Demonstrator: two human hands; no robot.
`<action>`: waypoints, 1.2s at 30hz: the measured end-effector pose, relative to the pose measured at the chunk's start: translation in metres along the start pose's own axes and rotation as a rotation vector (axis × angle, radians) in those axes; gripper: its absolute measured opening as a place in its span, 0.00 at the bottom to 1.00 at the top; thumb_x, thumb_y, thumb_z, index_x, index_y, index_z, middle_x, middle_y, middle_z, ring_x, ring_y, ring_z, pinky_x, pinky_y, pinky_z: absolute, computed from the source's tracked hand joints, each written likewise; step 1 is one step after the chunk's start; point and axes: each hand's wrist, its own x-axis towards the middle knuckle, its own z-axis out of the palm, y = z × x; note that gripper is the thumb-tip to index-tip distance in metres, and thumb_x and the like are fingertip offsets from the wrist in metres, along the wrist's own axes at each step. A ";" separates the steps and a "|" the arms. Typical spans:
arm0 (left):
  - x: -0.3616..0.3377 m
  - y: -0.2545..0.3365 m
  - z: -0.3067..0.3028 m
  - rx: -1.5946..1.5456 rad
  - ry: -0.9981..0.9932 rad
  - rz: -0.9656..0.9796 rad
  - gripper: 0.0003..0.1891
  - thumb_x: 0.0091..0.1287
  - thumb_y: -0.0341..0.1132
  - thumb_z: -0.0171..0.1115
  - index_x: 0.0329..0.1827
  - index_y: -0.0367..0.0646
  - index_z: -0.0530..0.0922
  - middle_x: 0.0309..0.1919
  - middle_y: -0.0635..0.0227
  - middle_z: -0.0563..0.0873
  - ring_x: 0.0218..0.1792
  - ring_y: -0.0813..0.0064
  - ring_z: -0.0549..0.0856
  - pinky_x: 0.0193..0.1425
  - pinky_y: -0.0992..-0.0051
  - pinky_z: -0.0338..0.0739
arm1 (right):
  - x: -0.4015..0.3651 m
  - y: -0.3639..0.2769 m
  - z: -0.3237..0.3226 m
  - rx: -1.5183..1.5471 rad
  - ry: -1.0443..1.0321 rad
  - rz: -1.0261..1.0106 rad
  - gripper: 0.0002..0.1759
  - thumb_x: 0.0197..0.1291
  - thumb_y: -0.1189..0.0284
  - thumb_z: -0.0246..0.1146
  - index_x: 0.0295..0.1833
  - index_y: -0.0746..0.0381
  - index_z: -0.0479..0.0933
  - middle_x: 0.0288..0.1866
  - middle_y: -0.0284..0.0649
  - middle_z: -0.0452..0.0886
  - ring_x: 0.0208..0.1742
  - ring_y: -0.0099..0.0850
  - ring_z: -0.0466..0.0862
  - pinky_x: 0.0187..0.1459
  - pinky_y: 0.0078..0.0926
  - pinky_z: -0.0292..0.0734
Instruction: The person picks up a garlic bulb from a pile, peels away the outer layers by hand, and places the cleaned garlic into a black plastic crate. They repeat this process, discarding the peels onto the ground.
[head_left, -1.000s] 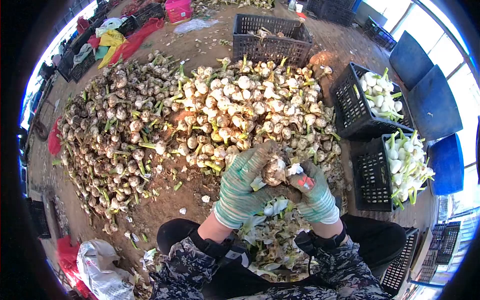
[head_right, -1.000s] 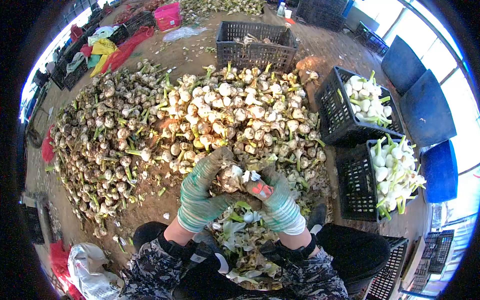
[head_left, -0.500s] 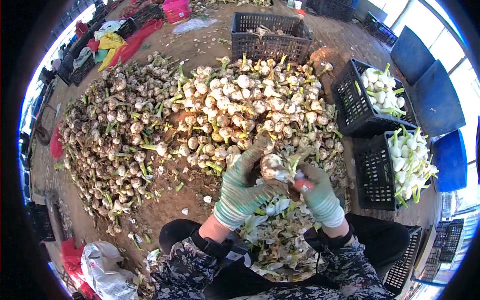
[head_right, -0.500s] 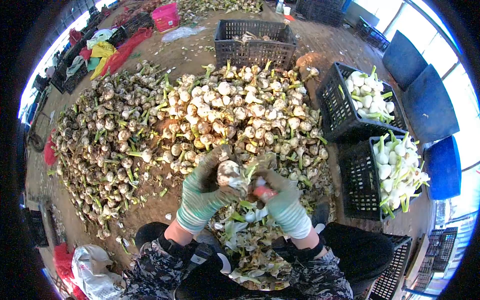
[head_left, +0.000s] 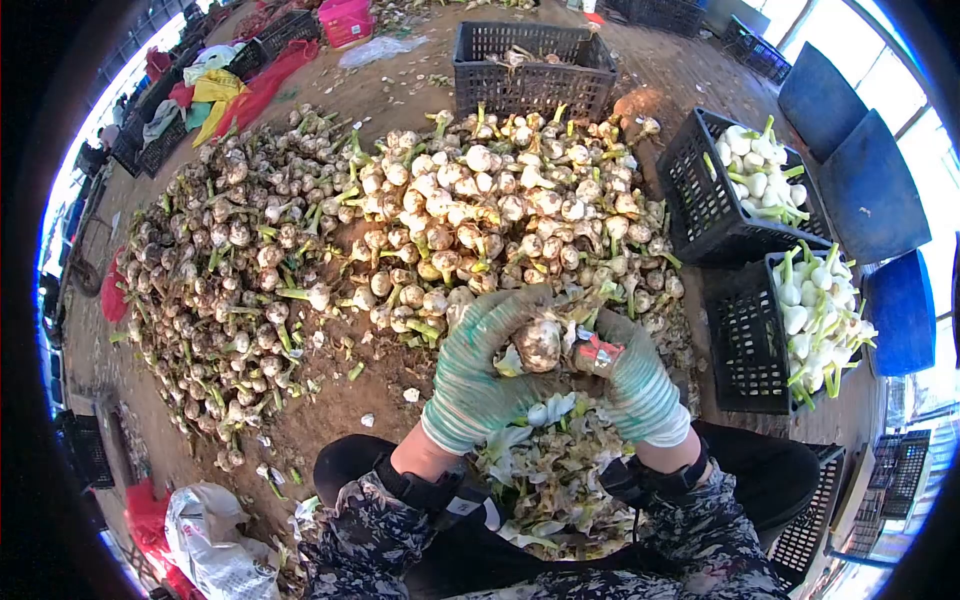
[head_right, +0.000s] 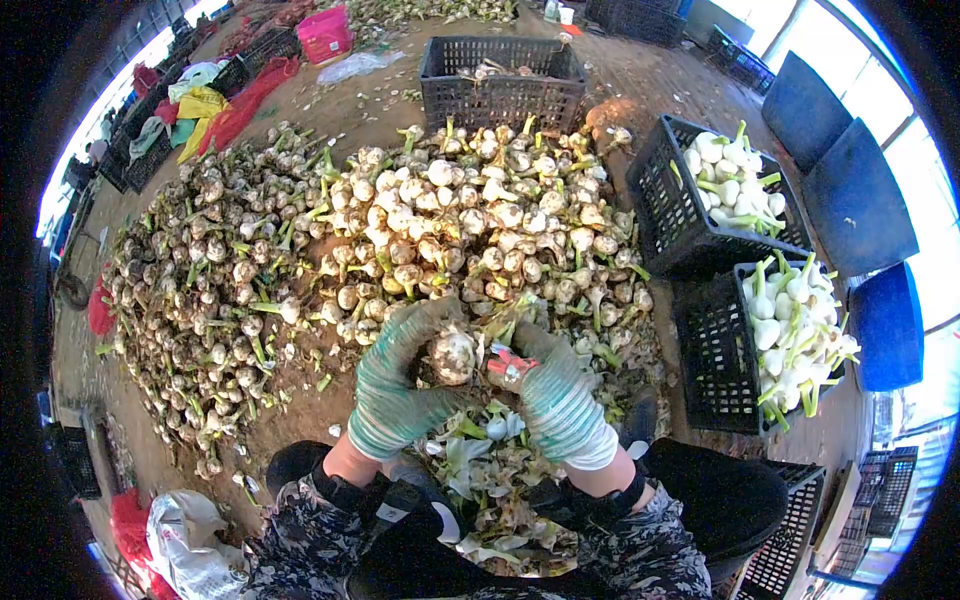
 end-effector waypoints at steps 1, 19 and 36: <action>-0.002 -0.003 0.004 0.000 -0.003 0.001 0.39 0.33 0.36 0.77 0.54 0.44 0.70 0.51 0.63 0.75 0.50 0.66 0.76 0.53 0.71 0.71 | 0.001 0.003 -0.001 0.002 0.002 -0.001 0.20 0.51 0.80 0.60 0.51 0.70 0.68 0.43 0.40 0.76 0.42 0.26 0.78 0.43 0.25 0.77; -0.015 -0.010 0.043 -0.810 0.149 -0.824 0.21 0.64 0.53 0.50 0.34 0.42 0.74 0.23 0.72 0.77 0.21 0.83 0.74 0.23 0.85 0.67 | 0.003 0.035 -0.024 -0.323 0.025 -0.012 0.21 0.55 0.80 0.57 0.55 0.67 0.63 0.49 0.41 0.73 0.46 0.27 0.76 0.48 0.22 0.72; -0.011 0.012 0.016 -1.225 -0.159 -0.627 0.41 0.46 0.50 0.70 0.58 0.35 0.63 0.44 0.62 0.78 0.40 0.72 0.80 0.45 0.74 0.76 | -0.020 0.021 -0.019 0.544 0.006 -0.047 0.26 0.48 0.67 0.65 0.51 0.67 0.68 0.47 0.45 0.74 0.42 0.35 0.78 0.43 0.30 0.77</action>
